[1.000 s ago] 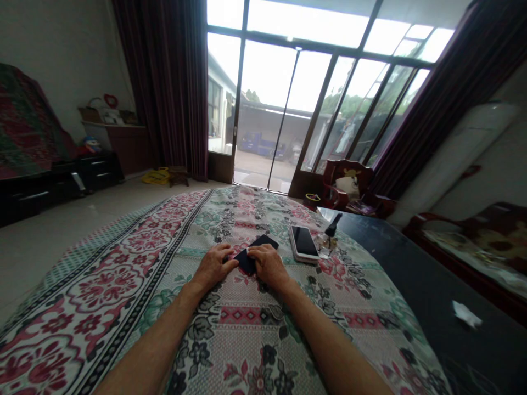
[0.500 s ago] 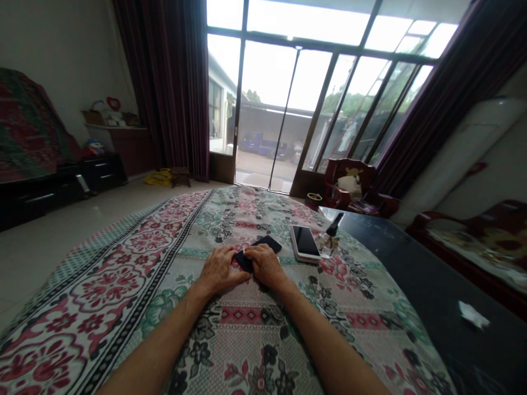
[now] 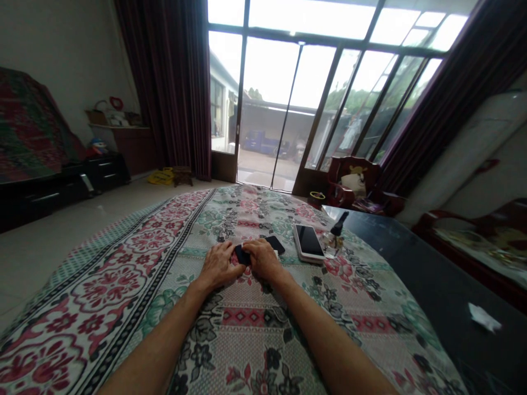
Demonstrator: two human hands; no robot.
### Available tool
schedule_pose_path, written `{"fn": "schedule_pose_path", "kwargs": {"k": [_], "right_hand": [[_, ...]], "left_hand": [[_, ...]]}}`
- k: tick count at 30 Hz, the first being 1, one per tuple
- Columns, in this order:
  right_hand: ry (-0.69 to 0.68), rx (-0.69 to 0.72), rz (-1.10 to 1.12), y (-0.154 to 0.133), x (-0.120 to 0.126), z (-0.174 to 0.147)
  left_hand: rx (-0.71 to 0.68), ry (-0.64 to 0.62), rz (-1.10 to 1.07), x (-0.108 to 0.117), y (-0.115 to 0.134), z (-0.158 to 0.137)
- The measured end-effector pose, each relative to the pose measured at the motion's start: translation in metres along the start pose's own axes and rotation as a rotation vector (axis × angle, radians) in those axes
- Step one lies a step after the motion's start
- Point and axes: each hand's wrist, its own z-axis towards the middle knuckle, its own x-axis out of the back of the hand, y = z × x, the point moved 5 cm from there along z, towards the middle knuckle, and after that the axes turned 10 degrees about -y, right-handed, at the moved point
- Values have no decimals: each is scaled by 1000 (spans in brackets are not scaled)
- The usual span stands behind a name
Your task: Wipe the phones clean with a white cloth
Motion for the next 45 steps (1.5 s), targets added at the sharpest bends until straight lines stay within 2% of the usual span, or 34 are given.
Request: {"fn": "schedule_pose_path", "kwargs": {"k": [7, 14, 25, 30, 39, 45], "right_hand": [[-57, 55, -19, -10, -5, 17], [-44, 158, 15, -19, -2, -2], [-28, 218, 76, -18, 6, -29], [11, 172, 87, -11, 8, -36], [22, 148, 74, -24, -1, -28], [81, -5, 41, -4, 11, -37]], "left_hand": [[0, -29, -16, -5, -7, 4], [43, -51, -32, -6, -11, 5], [-5, -34, -5, -9, -12, 6], [-2, -45, -2, -6, -11, 5], [35, -14, 8, -2, -7, 5], [-22, 14, -49, 3, -8, 7]]}}
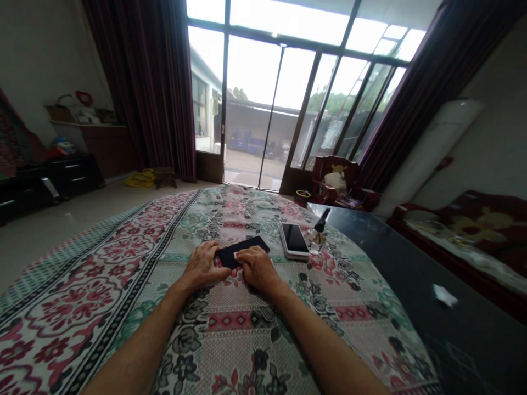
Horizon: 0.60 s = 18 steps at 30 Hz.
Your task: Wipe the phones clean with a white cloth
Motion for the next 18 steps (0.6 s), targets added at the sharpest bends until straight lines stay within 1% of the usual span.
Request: {"fn": "schedule_pose_path", "kwargs": {"k": [3, 8, 12, 15, 18], "right_hand": [[39, -97, -36, 16, 8, -4], [53, -271, -99, 40, 14, -2], [38, -385, -142, 48, 18, 0], [35, -367, -166, 38, 18, 0], [20, -251, -173, 13, 9, 3]], "left_hand": [[-24, -10, -27, 3, -4, -1], [-31, -49, -64, 6, -12, -2], [-29, -53, -91, 6, -15, -2], [-26, -51, -99, 5, -17, -2], [-32, -43, -93, 3, -19, -2]]}}
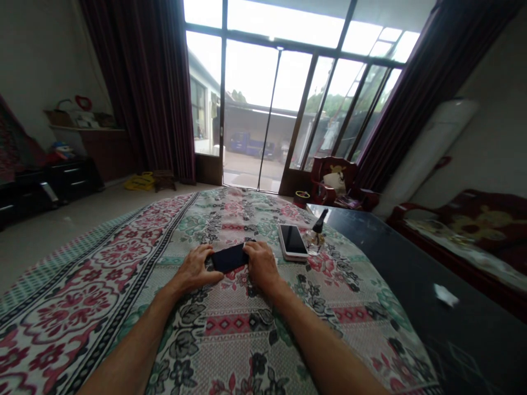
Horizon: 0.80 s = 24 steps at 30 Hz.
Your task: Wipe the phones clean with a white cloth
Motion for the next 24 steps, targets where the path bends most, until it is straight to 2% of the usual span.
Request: {"fn": "schedule_pose_path", "kwargs": {"k": [4, 7, 10, 18, 21, 24], "right_hand": [[-98, 225, 24, -39, -16, -4], [-125, 277, 45, -50, -21, -4], [-128, 215, 45, -39, -19, 2], [-39, -92, -31, 20, -3, 12], [-43, -160, -62, 23, 1, 10], [-57, -169, -44, 14, 2, 8]], "left_hand": [[-11, 36, 4, -4, -4, 0], [-29, 61, -11, -6, -6, 0], [-36, 50, -12, -7, -7, 0], [-13, 12, -17, -2, 0, -2], [-6, 18, -14, -1, 1, -2], [-7, 30, -21, -2, 1, -2]]}}
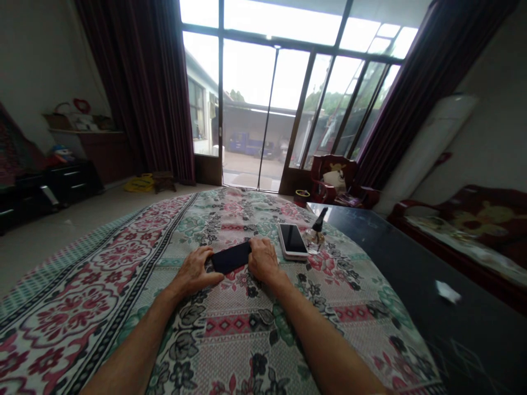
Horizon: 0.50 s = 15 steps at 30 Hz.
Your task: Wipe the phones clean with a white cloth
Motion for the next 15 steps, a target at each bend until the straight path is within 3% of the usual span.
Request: {"fn": "schedule_pose_path", "kwargs": {"k": [5, 10, 12, 15], "right_hand": [[-28, 176, 68, -30, -7, -6], [-62, 466, 74, -58, -22, -12], [-61, 489, 72, -58, -23, -11], [-42, 417, 58, -45, -20, -4]], "left_hand": [[-6, 0, -5, -2, -2, 0], [-38, 20, 5, -3, -2, -1], [-44, 22, 9, -3, -2, -1], [-32, 19, 14, -3, -3, -1]]}}
